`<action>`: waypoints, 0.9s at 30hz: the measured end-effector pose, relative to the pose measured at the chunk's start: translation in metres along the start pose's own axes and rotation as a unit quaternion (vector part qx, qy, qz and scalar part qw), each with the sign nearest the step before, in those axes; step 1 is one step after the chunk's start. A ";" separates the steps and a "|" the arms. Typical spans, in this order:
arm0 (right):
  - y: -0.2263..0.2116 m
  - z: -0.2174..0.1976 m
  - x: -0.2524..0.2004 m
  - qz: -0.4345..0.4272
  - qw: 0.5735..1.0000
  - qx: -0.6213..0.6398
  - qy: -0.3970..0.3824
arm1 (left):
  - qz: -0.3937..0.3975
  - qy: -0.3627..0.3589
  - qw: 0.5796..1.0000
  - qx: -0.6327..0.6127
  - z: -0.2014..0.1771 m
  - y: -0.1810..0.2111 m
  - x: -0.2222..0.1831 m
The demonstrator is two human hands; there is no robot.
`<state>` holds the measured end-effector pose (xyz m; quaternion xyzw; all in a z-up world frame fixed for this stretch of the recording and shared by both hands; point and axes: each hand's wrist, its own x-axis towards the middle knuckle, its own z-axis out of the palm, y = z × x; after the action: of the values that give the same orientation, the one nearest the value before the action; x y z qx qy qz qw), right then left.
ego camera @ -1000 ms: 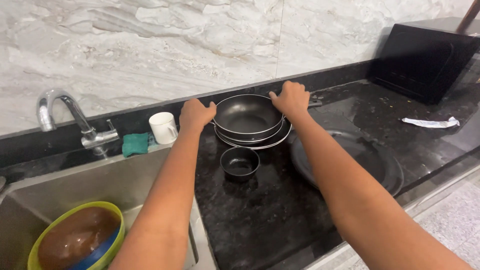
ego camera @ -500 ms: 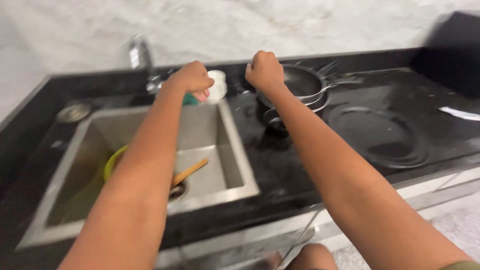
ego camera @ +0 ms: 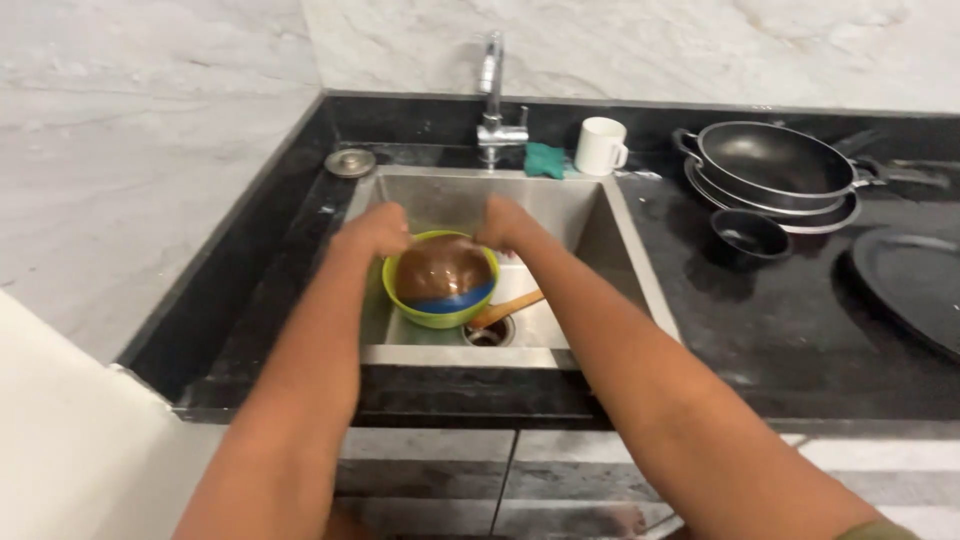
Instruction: Washing a cooking pot and several bowls in a kitchen sink using a sponge and running water.
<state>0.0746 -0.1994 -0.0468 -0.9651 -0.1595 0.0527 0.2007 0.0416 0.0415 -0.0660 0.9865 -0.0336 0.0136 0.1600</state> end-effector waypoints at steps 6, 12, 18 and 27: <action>-0.001 0.020 -0.006 0.070 0.991 0.105 -0.053 | -0.091 -0.113 0.988 -0.054 0.019 0.041 0.000; 0.014 0.030 -0.002 0.049 0.982 0.162 -0.082 | -0.132 -0.168 0.976 -0.043 0.020 0.048 -0.012; 0.007 0.032 -0.007 0.086 0.955 0.267 -0.094 | -0.138 -0.143 0.976 -0.091 0.039 0.033 0.011; 0.010 0.037 0.003 0.109 0.934 0.327 -0.096 | -0.235 -0.053 0.940 -0.241 0.022 0.040 -0.007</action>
<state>0.0741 -0.1935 -0.0842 -0.8479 -0.0459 0.2154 0.4823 0.0317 -0.0026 -0.0745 0.8975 0.1881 -0.0847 0.3897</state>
